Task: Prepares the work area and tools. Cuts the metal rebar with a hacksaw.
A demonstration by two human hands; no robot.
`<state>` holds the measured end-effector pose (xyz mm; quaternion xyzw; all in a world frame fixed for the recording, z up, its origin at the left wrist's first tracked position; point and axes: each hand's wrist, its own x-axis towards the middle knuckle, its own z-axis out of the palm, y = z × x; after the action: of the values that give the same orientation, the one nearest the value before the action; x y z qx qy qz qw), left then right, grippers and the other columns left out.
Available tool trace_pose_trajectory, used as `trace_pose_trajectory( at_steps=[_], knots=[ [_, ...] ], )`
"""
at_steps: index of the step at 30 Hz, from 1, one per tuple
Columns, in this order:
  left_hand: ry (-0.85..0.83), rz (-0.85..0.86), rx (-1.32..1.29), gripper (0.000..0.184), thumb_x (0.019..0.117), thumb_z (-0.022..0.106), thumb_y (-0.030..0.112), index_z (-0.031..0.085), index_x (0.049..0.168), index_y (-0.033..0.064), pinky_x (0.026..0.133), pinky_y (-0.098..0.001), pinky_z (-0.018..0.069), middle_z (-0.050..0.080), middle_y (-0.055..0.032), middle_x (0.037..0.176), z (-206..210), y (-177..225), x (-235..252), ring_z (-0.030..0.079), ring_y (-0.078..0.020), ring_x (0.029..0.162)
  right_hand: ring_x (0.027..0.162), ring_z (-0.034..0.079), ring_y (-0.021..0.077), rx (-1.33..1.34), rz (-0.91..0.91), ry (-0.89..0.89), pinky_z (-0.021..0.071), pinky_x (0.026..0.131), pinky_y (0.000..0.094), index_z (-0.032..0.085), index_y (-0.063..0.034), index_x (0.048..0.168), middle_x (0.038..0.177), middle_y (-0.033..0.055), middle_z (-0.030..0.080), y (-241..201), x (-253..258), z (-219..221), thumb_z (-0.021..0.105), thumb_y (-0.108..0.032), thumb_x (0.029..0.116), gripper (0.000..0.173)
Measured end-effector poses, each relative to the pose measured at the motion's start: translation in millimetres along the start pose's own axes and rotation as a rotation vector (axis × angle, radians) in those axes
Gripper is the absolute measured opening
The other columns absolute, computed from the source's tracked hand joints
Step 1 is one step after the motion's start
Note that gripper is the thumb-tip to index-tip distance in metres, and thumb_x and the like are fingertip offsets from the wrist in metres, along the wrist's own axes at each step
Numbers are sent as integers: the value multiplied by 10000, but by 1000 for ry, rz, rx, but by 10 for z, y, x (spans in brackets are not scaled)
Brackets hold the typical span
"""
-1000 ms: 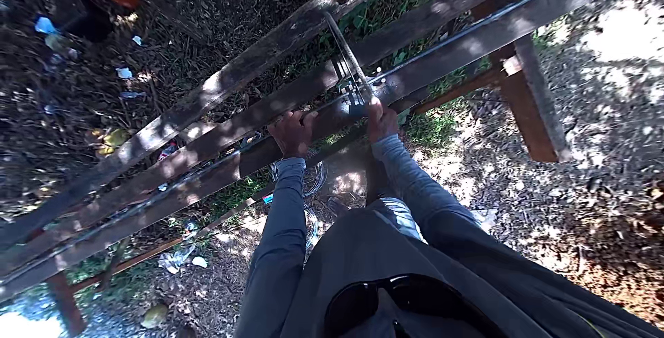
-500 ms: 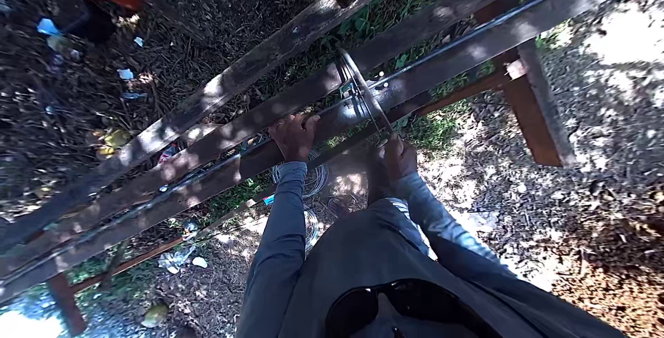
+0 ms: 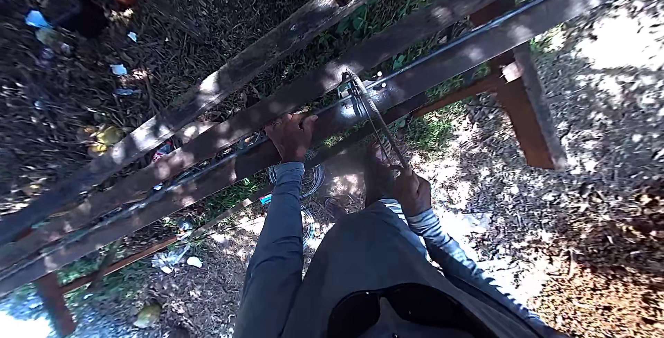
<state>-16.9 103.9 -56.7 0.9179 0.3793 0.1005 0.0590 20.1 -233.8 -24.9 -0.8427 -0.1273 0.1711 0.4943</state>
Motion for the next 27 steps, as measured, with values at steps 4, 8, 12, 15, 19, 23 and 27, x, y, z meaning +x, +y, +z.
trace_pose_trajectory(
  at_steps=[4,8,12,15,19,23,27],
  knots=[
    [-9,-10,23,596,951,422,763,740,942,258,952,-575,424,698,4,887,14,11,-14,655,-243,912,615,611,287,-180,77,5,513,606,543,628,-2,793,644,133,575,-522,878,424,251,-515,1080,699],
    [3,2,4,588,962,415,754,735,976,261,961,-566,416,694,-4,896,-2,24,-13,650,-240,930,699,652,313,-167,-19,29,512,661,569,647,-20,812,703,151,620,-706,1311,586,211,-549,1080,736],
    [4,4,4,586,957,402,766,741,991,288,979,-565,402,691,12,892,5,-4,-17,642,-233,933,594,601,282,-134,-64,-4,512,569,541,660,-37,953,655,125,565,-397,781,433,146,-569,1082,751],
    [-33,-4,15,609,950,386,782,738,994,287,1003,-594,399,680,9,894,25,-3,-26,643,-244,950,508,522,172,-31,-15,7,484,506,444,630,-69,814,577,26,506,139,138,161,179,-649,1047,770],
    [-23,5,19,611,956,391,773,750,1001,280,962,-577,414,682,-6,878,6,5,-6,647,-248,911,506,505,130,-66,-15,5,471,499,395,620,-51,796,570,6,482,-92,38,9,194,-617,1055,754],
    [-24,-8,28,606,955,399,773,740,984,273,951,-556,421,692,10,887,11,1,-19,649,-227,925,663,634,298,-193,-5,17,520,636,553,633,-4,819,685,146,600,-537,1062,543,223,-532,1084,719],
    [-25,-9,39,618,956,386,777,729,951,262,944,-568,424,681,7,877,16,17,6,646,-235,918,711,658,311,-160,-80,44,527,672,559,656,-19,853,718,152,628,-661,1402,693,196,-559,1072,742]
  ],
)
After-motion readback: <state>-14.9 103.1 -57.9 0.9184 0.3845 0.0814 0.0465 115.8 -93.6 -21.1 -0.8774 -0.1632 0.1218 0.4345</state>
